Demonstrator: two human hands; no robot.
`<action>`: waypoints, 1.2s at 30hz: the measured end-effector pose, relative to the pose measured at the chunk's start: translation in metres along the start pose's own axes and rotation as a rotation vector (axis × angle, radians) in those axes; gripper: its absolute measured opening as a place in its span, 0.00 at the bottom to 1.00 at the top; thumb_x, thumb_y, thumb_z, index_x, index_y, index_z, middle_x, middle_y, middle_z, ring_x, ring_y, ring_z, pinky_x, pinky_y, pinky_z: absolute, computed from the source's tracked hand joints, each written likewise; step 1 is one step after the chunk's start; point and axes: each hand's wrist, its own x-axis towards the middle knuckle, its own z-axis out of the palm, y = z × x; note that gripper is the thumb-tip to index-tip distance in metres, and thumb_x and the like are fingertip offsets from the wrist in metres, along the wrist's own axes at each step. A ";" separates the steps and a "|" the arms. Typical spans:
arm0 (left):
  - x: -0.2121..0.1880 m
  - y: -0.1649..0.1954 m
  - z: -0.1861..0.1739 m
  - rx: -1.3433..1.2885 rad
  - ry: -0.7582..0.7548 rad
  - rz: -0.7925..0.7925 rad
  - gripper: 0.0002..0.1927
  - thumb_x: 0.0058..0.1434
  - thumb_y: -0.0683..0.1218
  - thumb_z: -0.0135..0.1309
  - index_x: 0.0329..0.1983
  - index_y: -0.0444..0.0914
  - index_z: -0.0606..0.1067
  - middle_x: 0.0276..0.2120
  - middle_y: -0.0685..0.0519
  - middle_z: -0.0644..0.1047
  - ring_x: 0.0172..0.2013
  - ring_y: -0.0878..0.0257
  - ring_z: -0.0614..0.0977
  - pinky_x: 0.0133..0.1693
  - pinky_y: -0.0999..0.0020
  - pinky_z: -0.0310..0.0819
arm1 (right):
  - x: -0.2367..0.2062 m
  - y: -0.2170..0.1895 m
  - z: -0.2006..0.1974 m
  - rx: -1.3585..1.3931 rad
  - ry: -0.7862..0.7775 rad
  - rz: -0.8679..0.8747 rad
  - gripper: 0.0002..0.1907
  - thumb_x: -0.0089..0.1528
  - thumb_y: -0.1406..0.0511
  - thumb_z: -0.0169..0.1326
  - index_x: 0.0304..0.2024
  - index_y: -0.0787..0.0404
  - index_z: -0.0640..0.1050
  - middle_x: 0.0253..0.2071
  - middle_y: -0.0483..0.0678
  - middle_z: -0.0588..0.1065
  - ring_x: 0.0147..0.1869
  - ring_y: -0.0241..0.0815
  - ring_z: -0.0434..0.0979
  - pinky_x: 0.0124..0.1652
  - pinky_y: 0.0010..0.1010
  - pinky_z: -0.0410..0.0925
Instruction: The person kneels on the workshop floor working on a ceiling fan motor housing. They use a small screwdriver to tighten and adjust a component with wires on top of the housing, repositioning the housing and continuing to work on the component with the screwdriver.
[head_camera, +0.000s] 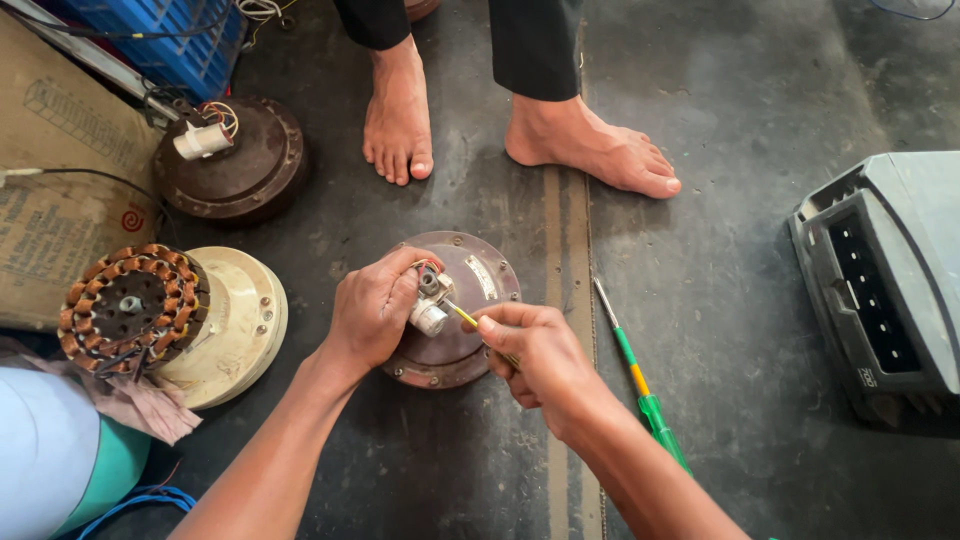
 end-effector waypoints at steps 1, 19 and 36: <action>0.000 0.000 0.001 0.000 0.003 -0.005 0.15 0.66 0.47 0.42 0.45 0.42 0.79 0.38 0.49 0.82 0.39 0.49 0.84 0.39 0.57 0.76 | -0.002 0.000 0.002 -0.048 0.026 -0.010 0.12 0.67 0.63 0.55 0.51 0.60 0.82 0.21 0.45 0.66 0.22 0.38 0.56 0.23 0.34 0.48; 0.000 -0.002 -0.002 -0.016 -0.026 -0.021 0.15 0.66 0.48 0.42 0.45 0.42 0.79 0.37 0.50 0.83 0.38 0.49 0.85 0.38 0.58 0.75 | 0.000 0.008 0.001 -0.005 0.062 -0.075 0.12 0.63 0.62 0.60 0.43 0.64 0.84 0.19 0.46 0.71 0.19 0.33 0.57 0.20 0.29 0.49; 0.001 -0.001 0.000 -0.007 -0.017 -0.003 0.15 0.65 0.48 0.42 0.45 0.42 0.79 0.39 0.50 0.83 0.40 0.50 0.85 0.40 0.58 0.76 | -0.011 0.013 0.021 -0.218 0.139 -0.295 0.17 0.65 0.60 0.52 0.39 0.67 0.84 0.16 0.46 0.69 0.19 0.33 0.68 0.23 0.29 0.61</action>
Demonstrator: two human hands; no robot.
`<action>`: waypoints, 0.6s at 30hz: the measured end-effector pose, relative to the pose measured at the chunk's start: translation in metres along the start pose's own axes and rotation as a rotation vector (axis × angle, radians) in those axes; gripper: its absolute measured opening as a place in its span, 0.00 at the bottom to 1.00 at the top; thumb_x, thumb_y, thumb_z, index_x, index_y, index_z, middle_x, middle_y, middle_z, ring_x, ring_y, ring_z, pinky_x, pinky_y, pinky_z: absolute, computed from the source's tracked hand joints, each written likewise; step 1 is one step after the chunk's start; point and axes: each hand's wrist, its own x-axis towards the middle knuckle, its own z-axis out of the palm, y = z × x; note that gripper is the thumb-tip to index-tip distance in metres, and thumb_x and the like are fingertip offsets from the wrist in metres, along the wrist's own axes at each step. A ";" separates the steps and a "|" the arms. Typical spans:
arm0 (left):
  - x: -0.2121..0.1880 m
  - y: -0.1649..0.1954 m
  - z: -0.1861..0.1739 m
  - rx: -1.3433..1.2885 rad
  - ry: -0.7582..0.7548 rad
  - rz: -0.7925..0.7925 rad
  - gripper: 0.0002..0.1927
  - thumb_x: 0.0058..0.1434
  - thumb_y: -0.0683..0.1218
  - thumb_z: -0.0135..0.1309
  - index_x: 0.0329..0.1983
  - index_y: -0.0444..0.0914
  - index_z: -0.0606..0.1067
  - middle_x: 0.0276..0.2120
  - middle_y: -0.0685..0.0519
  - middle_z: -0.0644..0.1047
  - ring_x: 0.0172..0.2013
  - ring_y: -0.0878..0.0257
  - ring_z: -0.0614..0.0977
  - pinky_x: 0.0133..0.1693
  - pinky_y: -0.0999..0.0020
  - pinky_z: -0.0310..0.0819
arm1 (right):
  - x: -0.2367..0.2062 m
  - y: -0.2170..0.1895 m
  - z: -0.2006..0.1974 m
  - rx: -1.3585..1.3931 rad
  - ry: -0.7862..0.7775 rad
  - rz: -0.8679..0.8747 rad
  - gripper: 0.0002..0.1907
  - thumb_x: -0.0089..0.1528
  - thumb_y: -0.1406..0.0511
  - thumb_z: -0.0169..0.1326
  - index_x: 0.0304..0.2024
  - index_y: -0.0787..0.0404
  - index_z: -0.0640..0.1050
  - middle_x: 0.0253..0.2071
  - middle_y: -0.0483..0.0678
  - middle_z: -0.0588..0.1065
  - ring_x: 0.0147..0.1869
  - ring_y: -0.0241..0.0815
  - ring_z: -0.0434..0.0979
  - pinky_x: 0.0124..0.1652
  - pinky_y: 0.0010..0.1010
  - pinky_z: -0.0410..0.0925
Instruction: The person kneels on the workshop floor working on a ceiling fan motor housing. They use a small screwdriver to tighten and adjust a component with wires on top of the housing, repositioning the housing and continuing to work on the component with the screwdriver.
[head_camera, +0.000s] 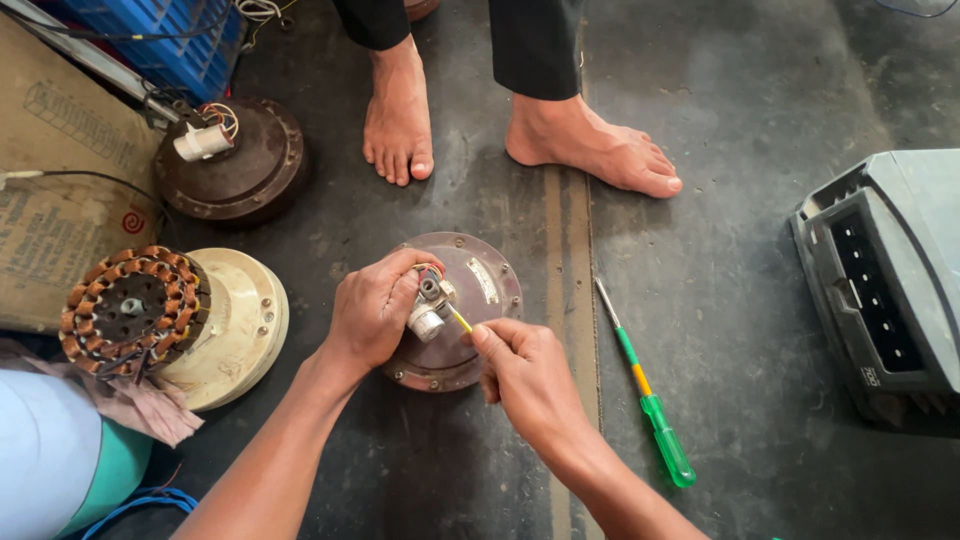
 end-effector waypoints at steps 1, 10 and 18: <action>0.000 0.000 0.000 0.000 0.004 0.010 0.15 0.65 0.48 0.41 0.45 0.42 0.79 0.39 0.50 0.83 0.40 0.50 0.85 0.40 0.58 0.76 | 0.000 0.001 0.000 0.101 -0.035 0.013 0.18 0.66 0.60 0.51 0.38 0.69 0.83 0.15 0.43 0.68 0.18 0.31 0.66 0.23 0.28 0.59; -0.001 0.000 0.000 0.001 0.011 -0.005 0.15 0.66 0.48 0.41 0.45 0.42 0.79 0.38 0.49 0.83 0.40 0.49 0.85 0.40 0.58 0.76 | -0.012 -0.011 0.002 -0.286 0.064 0.052 0.17 0.62 0.58 0.54 0.43 0.62 0.84 0.18 0.52 0.76 0.22 0.39 0.76 0.27 0.34 0.67; -0.001 -0.002 0.000 -0.007 -0.003 -0.071 0.16 0.66 0.49 0.42 0.45 0.43 0.79 0.36 0.49 0.83 0.39 0.50 0.85 0.39 0.58 0.76 | -0.021 -0.020 0.005 -0.424 0.160 -0.143 0.16 0.61 0.57 0.55 0.45 0.60 0.83 0.30 0.59 0.81 0.36 0.55 0.84 0.37 0.41 0.71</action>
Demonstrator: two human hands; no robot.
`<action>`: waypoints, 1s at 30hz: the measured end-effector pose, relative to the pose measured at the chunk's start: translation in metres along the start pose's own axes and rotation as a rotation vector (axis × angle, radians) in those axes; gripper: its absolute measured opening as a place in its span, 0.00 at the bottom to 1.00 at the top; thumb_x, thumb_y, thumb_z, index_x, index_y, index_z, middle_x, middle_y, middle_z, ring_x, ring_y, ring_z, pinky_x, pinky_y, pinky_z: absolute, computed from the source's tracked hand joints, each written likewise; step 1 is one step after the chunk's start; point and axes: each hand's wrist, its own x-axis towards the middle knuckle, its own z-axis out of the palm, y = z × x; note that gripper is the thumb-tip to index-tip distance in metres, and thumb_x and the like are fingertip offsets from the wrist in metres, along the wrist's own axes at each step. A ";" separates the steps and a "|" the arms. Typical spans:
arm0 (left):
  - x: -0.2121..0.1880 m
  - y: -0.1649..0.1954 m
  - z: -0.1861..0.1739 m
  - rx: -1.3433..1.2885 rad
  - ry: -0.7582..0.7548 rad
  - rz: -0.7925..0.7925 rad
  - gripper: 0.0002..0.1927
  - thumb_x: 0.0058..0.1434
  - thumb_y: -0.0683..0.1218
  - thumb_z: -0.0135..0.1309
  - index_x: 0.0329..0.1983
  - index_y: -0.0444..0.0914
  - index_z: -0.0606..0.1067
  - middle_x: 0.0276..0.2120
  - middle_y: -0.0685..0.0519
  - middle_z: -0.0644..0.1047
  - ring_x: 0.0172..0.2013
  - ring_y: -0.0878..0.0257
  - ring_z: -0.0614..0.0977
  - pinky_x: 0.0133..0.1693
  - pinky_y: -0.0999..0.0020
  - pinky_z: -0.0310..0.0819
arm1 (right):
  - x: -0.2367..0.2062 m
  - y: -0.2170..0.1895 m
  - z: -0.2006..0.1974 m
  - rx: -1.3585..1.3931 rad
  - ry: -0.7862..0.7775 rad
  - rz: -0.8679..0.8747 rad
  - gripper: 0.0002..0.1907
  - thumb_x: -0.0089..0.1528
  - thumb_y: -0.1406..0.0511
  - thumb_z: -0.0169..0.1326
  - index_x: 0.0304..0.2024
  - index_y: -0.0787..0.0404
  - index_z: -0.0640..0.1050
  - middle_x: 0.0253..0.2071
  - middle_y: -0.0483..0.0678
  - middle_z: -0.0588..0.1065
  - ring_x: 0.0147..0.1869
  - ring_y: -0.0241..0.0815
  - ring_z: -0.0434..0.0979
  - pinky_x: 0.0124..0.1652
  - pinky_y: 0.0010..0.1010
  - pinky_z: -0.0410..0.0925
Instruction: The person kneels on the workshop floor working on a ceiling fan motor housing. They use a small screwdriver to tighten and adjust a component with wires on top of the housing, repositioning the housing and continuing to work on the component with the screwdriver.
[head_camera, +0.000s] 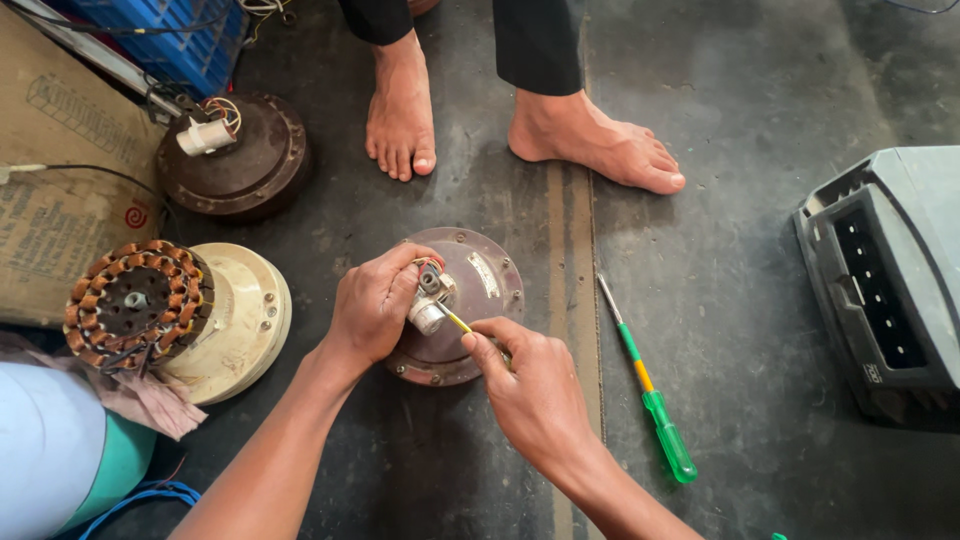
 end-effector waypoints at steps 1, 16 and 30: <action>0.000 0.000 0.000 0.001 -0.002 -0.004 0.16 0.66 0.49 0.42 0.45 0.42 0.80 0.36 0.50 0.83 0.39 0.50 0.85 0.39 0.58 0.76 | 0.001 0.000 0.000 0.002 0.006 -0.018 0.16 0.61 0.57 0.55 0.45 0.60 0.83 0.31 0.59 0.81 0.36 0.54 0.84 0.37 0.41 0.71; -0.010 0.016 0.016 0.103 0.250 0.066 0.13 0.62 0.42 0.42 0.39 0.39 0.79 0.36 0.48 0.82 0.37 0.46 0.83 0.37 0.55 0.76 | -0.006 0.003 0.028 0.375 0.021 0.236 0.13 0.61 0.60 0.57 0.41 0.63 0.83 0.23 0.45 0.78 0.26 0.32 0.71 0.28 0.32 0.66; -0.009 0.020 0.016 0.138 0.262 0.098 0.11 0.62 0.43 0.45 0.39 0.39 0.79 0.37 0.47 0.82 0.37 0.44 0.83 0.37 0.54 0.76 | -0.011 0.006 0.039 0.647 -0.068 0.537 0.10 0.62 0.63 0.56 0.44 0.61 0.77 0.26 0.42 0.72 0.25 0.32 0.63 0.24 0.28 0.59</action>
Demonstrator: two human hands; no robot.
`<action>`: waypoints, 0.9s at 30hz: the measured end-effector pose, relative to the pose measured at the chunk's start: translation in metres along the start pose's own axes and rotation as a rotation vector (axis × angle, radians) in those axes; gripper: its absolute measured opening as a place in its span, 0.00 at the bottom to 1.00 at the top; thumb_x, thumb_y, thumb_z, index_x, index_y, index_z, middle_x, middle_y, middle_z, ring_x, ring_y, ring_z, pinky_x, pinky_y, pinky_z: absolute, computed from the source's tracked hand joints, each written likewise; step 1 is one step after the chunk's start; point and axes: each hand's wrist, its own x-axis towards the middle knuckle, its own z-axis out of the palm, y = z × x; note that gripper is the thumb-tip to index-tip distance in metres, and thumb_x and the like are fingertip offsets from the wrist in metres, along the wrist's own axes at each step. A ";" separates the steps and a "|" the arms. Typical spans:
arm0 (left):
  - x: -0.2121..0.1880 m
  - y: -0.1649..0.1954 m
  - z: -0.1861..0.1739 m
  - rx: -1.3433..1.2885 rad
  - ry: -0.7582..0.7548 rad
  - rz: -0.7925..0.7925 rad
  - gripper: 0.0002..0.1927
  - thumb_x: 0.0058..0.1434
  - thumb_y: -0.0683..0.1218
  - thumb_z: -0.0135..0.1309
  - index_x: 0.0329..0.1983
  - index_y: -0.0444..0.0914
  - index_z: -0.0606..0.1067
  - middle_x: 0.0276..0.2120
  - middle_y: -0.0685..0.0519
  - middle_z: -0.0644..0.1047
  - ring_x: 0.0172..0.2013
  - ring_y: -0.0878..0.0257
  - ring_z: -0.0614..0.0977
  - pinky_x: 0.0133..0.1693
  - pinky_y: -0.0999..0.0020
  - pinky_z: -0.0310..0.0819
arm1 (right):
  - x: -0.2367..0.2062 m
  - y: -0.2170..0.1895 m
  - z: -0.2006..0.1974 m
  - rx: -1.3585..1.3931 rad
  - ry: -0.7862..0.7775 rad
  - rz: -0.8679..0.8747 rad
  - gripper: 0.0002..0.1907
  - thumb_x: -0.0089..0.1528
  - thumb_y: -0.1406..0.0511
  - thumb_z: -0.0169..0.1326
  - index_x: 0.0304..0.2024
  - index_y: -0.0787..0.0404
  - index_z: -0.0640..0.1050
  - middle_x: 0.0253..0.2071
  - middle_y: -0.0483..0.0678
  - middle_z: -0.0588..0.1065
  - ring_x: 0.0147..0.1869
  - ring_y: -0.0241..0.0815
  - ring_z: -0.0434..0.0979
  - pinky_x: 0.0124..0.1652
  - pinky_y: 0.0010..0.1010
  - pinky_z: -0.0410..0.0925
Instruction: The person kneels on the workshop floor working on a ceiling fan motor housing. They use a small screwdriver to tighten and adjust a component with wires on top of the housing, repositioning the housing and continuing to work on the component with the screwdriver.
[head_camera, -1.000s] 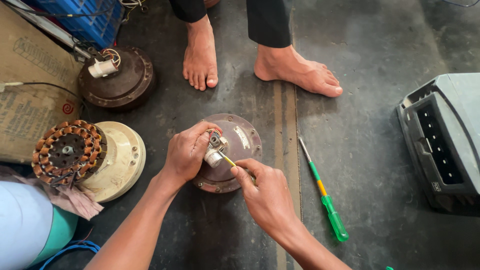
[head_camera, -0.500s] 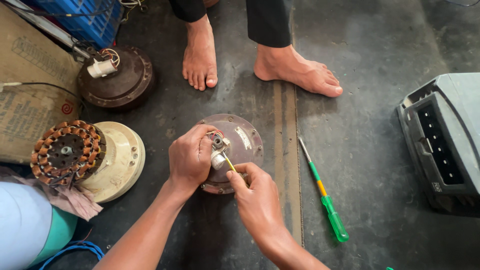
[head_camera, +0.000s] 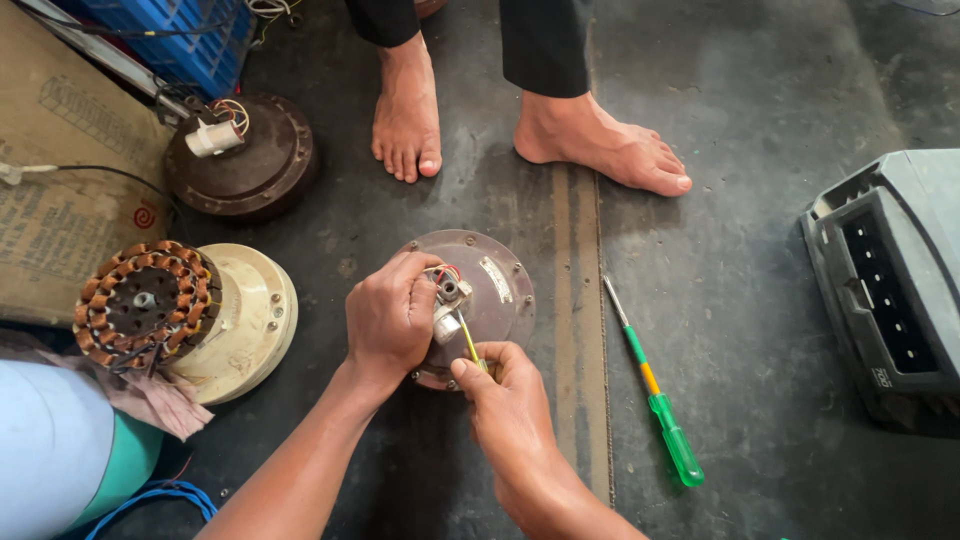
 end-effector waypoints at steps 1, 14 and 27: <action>0.000 0.000 0.000 -0.007 -0.004 0.000 0.11 0.63 0.43 0.45 0.39 0.39 0.79 0.37 0.47 0.82 0.37 0.44 0.83 0.37 0.54 0.76 | -0.001 -0.001 0.000 0.024 -0.016 0.044 0.10 0.62 0.64 0.56 0.44 0.61 0.76 0.25 0.42 0.71 0.24 0.32 0.62 0.24 0.28 0.58; 0.001 -0.003 -0.001 -0.044 -0.021 -0.034 0.12 0.61 0.41 0.43 0.38 0.39 0.79 0.35 0.47 0.82 0.37 0.46 0.83 0.38 0.55 0.75 | 0.005 0.032 -0.038 0.054 0.011 0.127 0.14 0.62 0.65 0.59 0.47 0.57 0.71 0.21 0.42 0.64 0.19 0.35 0.58 0.22 0.32 0.53; -0.006 -0.012 -0.015 -0.296 -0.111 -0.110 0.11 0.64 0.44 0.52 0.46 0.36 0.78 0.29 0.51 0.80 0.26 0.63 0.80 0.32 0.69 0.74 | 0.020 0.049 -0.080 -0.898 0.259 -0.589 0.27 0.56 0.63 0.60 0.59 0.44 0.78 0.33 0.54 0.79 0.38 0.58 0.81 0.38 0.47 0.71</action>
